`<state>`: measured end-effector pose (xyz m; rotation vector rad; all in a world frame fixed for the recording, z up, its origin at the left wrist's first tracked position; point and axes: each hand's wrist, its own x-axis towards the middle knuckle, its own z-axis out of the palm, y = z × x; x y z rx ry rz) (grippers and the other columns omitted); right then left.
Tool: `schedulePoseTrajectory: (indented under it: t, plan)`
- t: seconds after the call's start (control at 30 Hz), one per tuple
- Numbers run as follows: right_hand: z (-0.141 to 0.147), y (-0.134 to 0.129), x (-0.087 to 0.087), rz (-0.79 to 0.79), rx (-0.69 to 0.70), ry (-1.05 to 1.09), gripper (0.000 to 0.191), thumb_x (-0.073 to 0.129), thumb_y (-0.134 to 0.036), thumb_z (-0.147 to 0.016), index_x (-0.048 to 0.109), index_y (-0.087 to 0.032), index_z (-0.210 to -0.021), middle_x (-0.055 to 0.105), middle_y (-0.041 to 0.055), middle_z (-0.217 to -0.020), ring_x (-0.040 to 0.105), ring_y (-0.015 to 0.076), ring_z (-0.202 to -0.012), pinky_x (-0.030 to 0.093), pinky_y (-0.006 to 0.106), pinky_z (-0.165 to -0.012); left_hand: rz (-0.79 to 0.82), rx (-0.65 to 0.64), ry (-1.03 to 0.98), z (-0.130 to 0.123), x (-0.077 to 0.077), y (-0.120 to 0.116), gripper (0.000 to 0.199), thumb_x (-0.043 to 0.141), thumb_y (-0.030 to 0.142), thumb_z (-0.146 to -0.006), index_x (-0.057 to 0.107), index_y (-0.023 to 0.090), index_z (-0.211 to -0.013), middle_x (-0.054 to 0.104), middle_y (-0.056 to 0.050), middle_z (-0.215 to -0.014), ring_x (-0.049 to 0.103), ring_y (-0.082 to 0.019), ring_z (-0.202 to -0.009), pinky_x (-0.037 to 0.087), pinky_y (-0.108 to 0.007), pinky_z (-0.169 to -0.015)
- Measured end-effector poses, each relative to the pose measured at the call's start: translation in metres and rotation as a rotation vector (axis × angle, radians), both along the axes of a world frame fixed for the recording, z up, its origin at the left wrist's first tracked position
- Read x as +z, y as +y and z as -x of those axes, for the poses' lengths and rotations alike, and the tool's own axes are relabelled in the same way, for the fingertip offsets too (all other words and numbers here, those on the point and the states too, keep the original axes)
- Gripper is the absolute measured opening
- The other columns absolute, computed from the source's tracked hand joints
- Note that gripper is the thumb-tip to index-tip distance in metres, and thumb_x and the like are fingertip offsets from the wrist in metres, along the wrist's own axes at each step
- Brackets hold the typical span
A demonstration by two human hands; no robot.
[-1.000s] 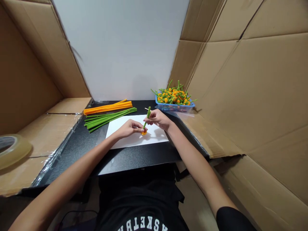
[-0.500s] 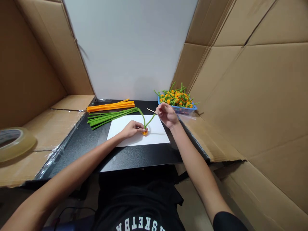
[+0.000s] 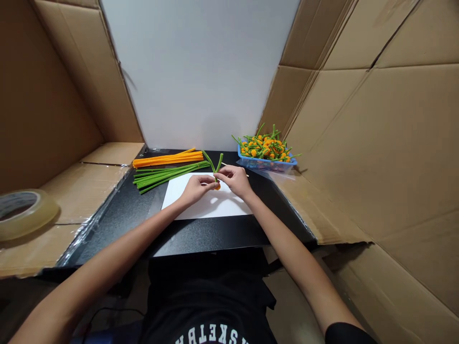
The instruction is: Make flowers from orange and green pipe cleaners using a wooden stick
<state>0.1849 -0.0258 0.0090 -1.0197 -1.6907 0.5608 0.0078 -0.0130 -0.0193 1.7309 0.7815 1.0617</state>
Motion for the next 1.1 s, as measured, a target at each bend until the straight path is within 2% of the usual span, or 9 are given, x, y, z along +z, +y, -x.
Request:
schedulePoseTrajectory:
  t: [0.2,0.3,0.43,0.6,0.73,0.8,0.9,1.0,1.1]
  plan:
    - [0.003,0.001,-0.002,0.133,0.058,-0.003,0.038,0.072,-0.053,-0.077,0.068,-0.016,-0.069,0.062,0.0016,-0.063,0.053,0.0129,-0.058,0.041,0.027,-0.057,-0.077,0.064,0.139,-0.002,-0.004,0.000,0.029,0.077,0.042,-0.071,0.076,0.014,-0.079,0.075,-0.007,-0.081,0.068,-0.020,-0.074,0.055,-0.032,-0.075]
    - [0.002,0.001,-0.002,0.184,0.102,0.111,0.037,0.071,-0.052,-0.077,0.064,-0.016,-0.072,0.058,-0.0010,-0.059,0.051,0.0113,-0.053,0.041,0.026,-0.054,-0.015,-0.019,0.068,-0.002,-0.003,0.000,0.036,0.079,0.046,-0.069,0.077,0.015,-0.088,0.076,-0.008,-0.091,0.068,-0.020,-0.081,0.056,-0.031,-0.074]
    - [0.002,-0.001,0.000,0.203,0.131,0.202,0.037,0.075,-0.051,-0.074,0.062,-0.016,-0.072,0.059,-0.0013,-0.059,0.051,0.0106,-0.050,0.044,0.026,-0.052,0.126,-0.168,-0.082,-0.002,0.002,-0.003,0.043,0.074,0.054,-0.076,0.076,0.015,-0.093,0.075,-0.010,-0.098,0.068,-0.021,-0.088,0.057,-0.031,-0.073]
    - [0.004,-0.003,0.001,0.216,0.137,0.262,0.038,0.078,-0.051,-0.071,0.062,-0.017,-0.072,0.061,-0.0009,-0.058,0.055,0.0115,-0.051,0.045,0.025,-0.052,0.112,-0.156,-0.080,-0.003,0.003,-0.005,0.042,0.085,0.046,-0.067,0.075,0.014,-0.092,0.075,-0.008,-0.095,0.068,-0.019,-0.083,0.057,-0.030,-0.071]
    - [0.002,-0.001,0.001,0.217,0.117,0.305,0.040,0.080,-0.052,-0.069,0.062,-0.017,-0.072,0.062,-0.0009,-0.057,0.055,0.0111,-0.050,0.045,0.025,-0.050,0.089,-0.167,-0.084,-0.004,0.001,-0.004,0.044,0.082,0.045,-0.070,0.073,0.014,-0.100,0.075,-0.010,-0.099,0.069,-0.021,-0.086,0.058,-0.032,-0.072]
    - [0.001,0.000,0.002,0.224,0.100,0.347,0.041,0.080,-0.053,-0.069,0.062,-0.017,-0.072,0.063,-0.0003,-0.057,0.054,0.0104,-0.048,0.043,0.024,-0.048,0.037,-0.107,-0.101,-0.004,-0.001,-0.004,0.052,0.082,0.043,-0.071,0.068,0.015,-0.113,0.074,-0.010,-0.100,0.070,-0.021,-0.090,0.060,-0.032,-0.072]
    - [-0.001,0.001,0.003,0.247,0.098,0.419,0.042,0.080,-0.054,-0.069,0.060,-0.017,-0.071,0.065,0.0008,-0.058,0.054,0.0094,-0.047,0.041,0.022,-0.046,-0.171,0.014,-0.068,-0.002,-0.003,-0.006,0.058,0.084,0.038,-0.071,0.061,0.019,-0.121,0.072,-0.009,-0.106,0.070,-0.020,-0.094,0.061,-0.029,-0.072]
    - [0.000,0.000,0.004,0.290,0.119,0.462,0.042,0.081,-0.053,-0.068,0.061,-0.016,-0.072,0.065,0.0004,-0.058,0.054,0.0089,-0.047,0.040,0.021,-0.046,-0.428,0.039,-0.011,-0.001,-0.002,-0.011,0.035,0.077,0.036,-0.081,0.066,0.020,-0.110,0.069,-0.007,-0.106,0.068,-0.016,-0.092,0.061,-0.026,-0.071]
    - [0.001,-0.001,0.004,0.317,0.142,0.494,0.042,0.081,-0.053,-0.068,0.061,-0.016,-0.070,0.064,-0.0007,-0.056,0.053,0.0083,-0.047,0.039,0.021,-0.045,-0.586,0.037,-0.002,-0.001,0.001,-0.016,0.020,0.067,0.032,-0.090,0.070,0.021,-0.106,0.067,-0.007,-0.104,0.066,-0.014,-0.091,0.061,-0.024,-0.070]
